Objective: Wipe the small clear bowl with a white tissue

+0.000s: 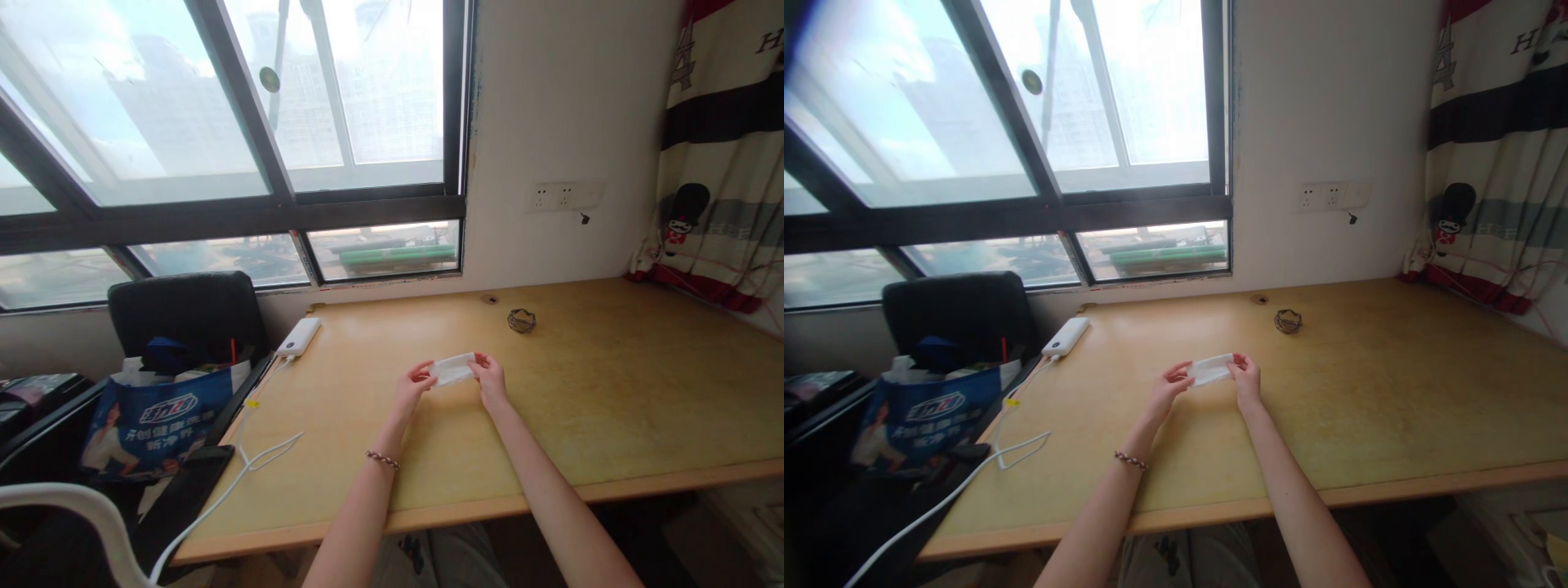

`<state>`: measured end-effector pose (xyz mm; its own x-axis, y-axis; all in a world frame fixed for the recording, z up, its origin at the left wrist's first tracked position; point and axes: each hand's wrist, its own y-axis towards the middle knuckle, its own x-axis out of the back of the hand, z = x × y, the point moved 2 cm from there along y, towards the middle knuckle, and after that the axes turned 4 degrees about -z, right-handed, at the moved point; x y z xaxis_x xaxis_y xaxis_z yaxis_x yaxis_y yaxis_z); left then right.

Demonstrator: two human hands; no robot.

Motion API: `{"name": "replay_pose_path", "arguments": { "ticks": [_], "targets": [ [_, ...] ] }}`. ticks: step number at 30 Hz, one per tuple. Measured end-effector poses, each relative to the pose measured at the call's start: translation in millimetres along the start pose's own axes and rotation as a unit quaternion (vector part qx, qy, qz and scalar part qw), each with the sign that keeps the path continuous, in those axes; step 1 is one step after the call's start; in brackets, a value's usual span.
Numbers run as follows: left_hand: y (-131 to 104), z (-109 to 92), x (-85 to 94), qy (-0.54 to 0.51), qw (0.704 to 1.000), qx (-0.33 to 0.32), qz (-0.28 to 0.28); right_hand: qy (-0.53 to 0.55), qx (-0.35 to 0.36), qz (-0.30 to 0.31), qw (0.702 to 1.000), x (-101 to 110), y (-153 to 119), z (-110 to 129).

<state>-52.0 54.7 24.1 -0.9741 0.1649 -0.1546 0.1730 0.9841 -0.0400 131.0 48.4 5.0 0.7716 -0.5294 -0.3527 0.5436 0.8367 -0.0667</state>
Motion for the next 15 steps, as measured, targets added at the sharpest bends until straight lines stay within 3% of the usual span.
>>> {"name": "replay_pose_path", "arguments": {
  "ticks": [5, 9, 15],
  "targets": [
    [2, 0, 2.0, -0.008, 1.000, 0.007, -0.018, 0.019, -0.003, -0.021, 1.000, 2, -1, 5],
    [3, 1, -0.4, -0.052, 0.997, 0.047, -0.046, 0.056, -0.059, -0.010, 0.997, 2, -1, 7],
    [-13, -7, -15.6, -0.079, 0.991, 0.088, 0.056, 0.042, -0.124, 0.092, 0.987, -4, -6, 2]
  ]
}}
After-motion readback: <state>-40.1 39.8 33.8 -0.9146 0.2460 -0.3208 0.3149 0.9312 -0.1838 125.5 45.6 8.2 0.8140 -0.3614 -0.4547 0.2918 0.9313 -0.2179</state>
